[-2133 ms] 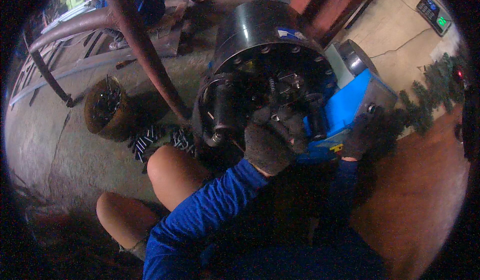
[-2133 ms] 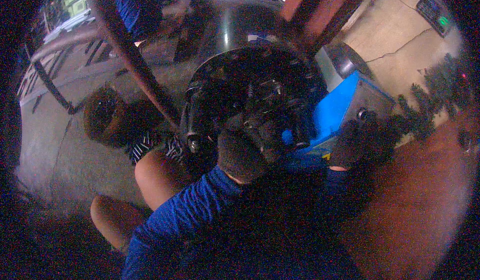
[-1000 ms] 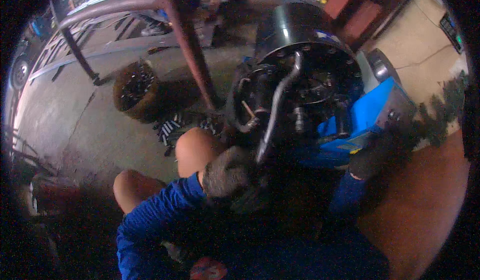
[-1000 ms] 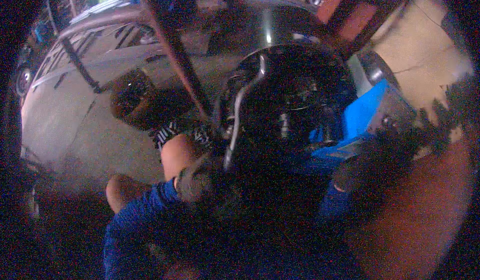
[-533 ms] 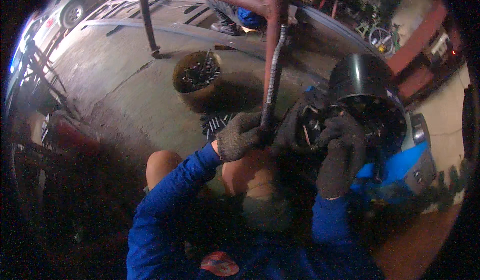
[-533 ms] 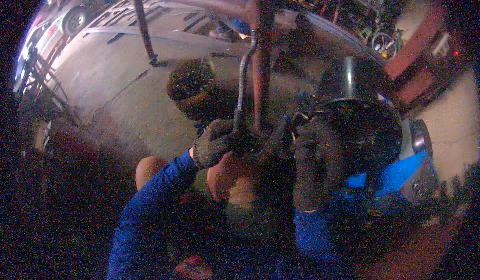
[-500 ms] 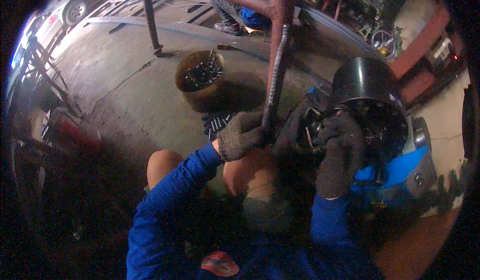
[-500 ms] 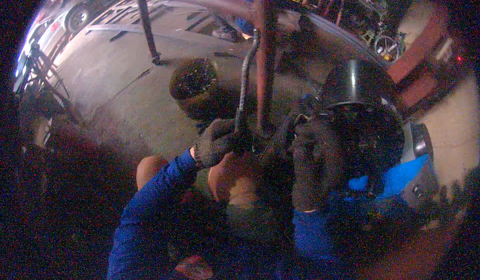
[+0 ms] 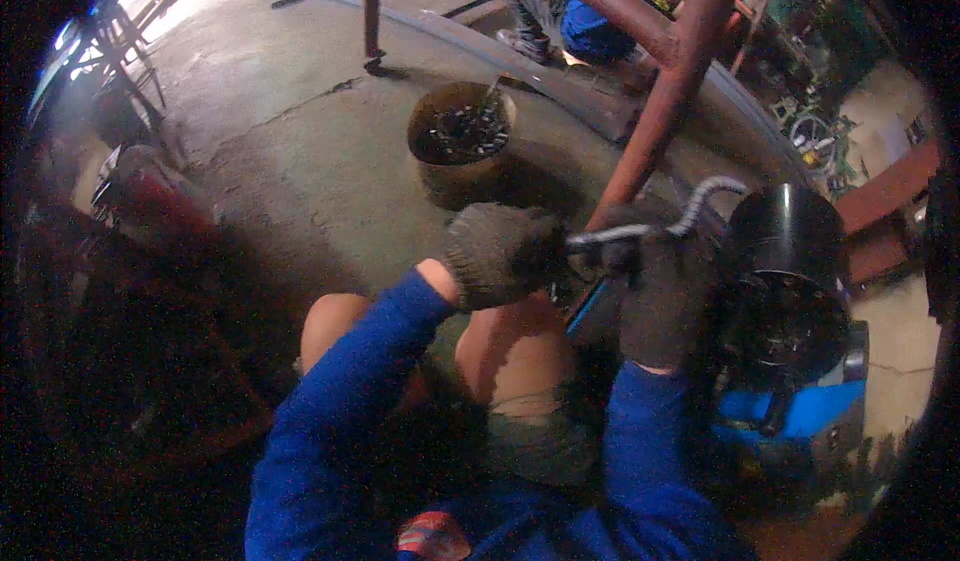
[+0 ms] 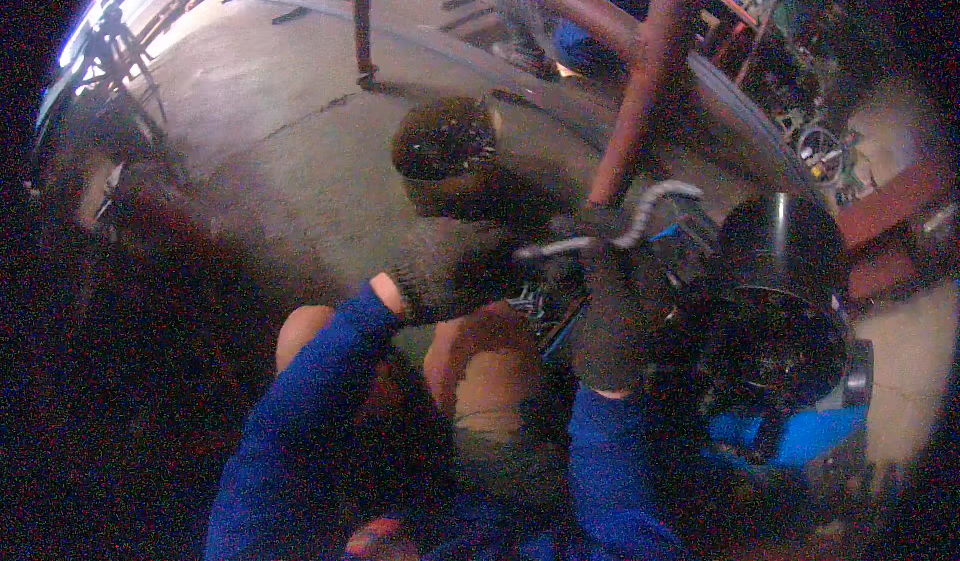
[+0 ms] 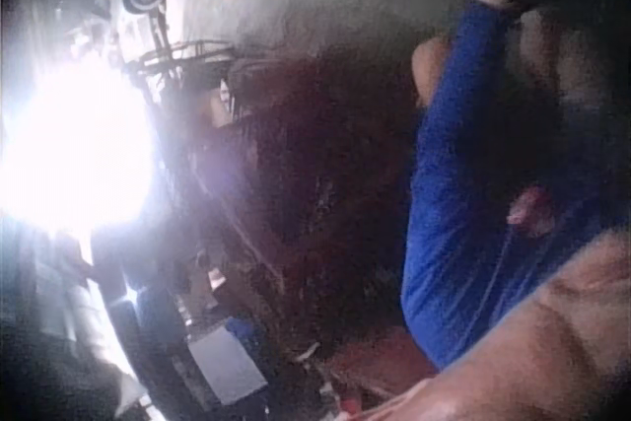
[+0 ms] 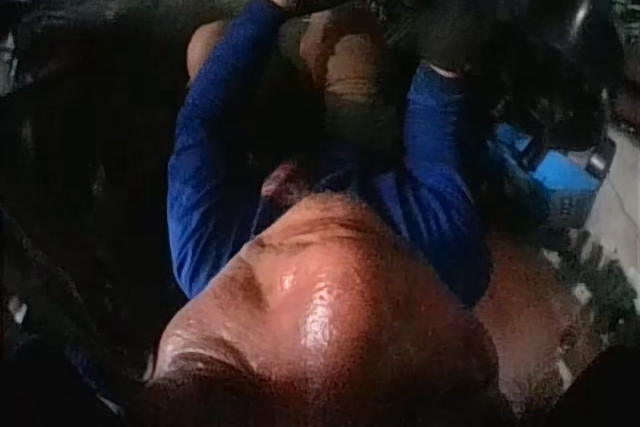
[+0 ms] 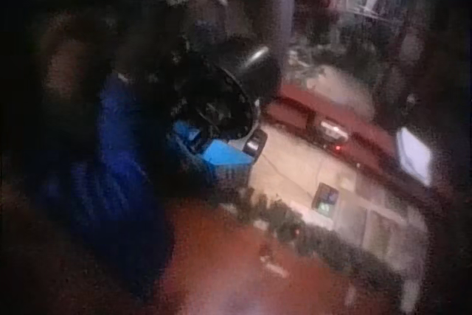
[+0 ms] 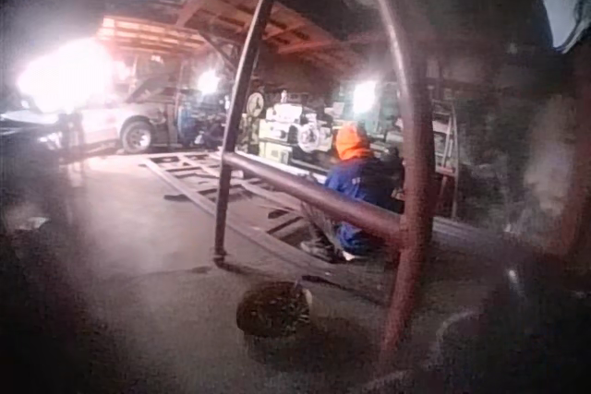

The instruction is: The person sits on the floor of a workshop and assembles metal components by hand. They pick up a metal rod and a curved metal piece, fit them together, and then place the assembled unit into a blue machine. The person repeats this process, handling the parts one at a time.

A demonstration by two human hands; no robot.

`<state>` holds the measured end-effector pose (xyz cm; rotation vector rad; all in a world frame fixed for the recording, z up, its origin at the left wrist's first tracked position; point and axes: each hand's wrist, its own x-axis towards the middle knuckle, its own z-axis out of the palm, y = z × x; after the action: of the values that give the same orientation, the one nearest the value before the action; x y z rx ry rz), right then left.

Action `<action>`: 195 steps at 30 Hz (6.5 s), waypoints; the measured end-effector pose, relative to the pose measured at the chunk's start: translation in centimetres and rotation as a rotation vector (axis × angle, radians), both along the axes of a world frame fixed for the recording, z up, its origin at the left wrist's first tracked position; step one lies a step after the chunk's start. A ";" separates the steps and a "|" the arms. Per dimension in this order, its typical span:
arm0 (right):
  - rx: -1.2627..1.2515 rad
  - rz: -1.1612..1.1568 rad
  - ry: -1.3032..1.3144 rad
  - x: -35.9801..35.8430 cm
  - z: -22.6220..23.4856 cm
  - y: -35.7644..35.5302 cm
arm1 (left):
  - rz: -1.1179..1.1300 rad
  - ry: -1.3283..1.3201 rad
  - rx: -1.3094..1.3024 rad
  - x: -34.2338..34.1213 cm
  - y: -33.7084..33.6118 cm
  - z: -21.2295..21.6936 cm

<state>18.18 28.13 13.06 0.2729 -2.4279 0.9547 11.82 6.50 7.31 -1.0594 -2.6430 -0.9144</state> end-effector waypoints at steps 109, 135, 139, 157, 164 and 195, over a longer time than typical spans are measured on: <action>0.383 0.008 -0.018 -46.9 -29.6 -2.1 | 0.638 -0.569 -0.128 -11.0 -15.2 -8.3; 0.461 0.133 -0.785 -25.9 -50.0 1.9 | 0.625 -0.638 -0.011 -5.0 -15.6 -7.7; 0.313 0.069 -0.647 -24.1 -48.0 3.0 | 0.595 -0.661 0.015 -4.9 -16.1 -8.5; 0.695 0.516 -0.879 -13.8 -49.0 1.6 | 0.404 -0.490 -0.186 -6.8 -17.4 -11.4; 0.787 0.458 -0.816 -17.5 -43.3 4.0 | 0.341 -0.464 -0.207 -8.6 -15.5 -11.4; -0.410 0.115 0.057 -11.5 -7.6 -3.8 | 0.263 -0.048 0.595 -15.1 -2.2 -16.9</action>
<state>6.73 24.29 5.43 0.2879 -2.1209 1.4434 -3.30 4.29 -9.61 -0.5372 -2.2246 -1.5292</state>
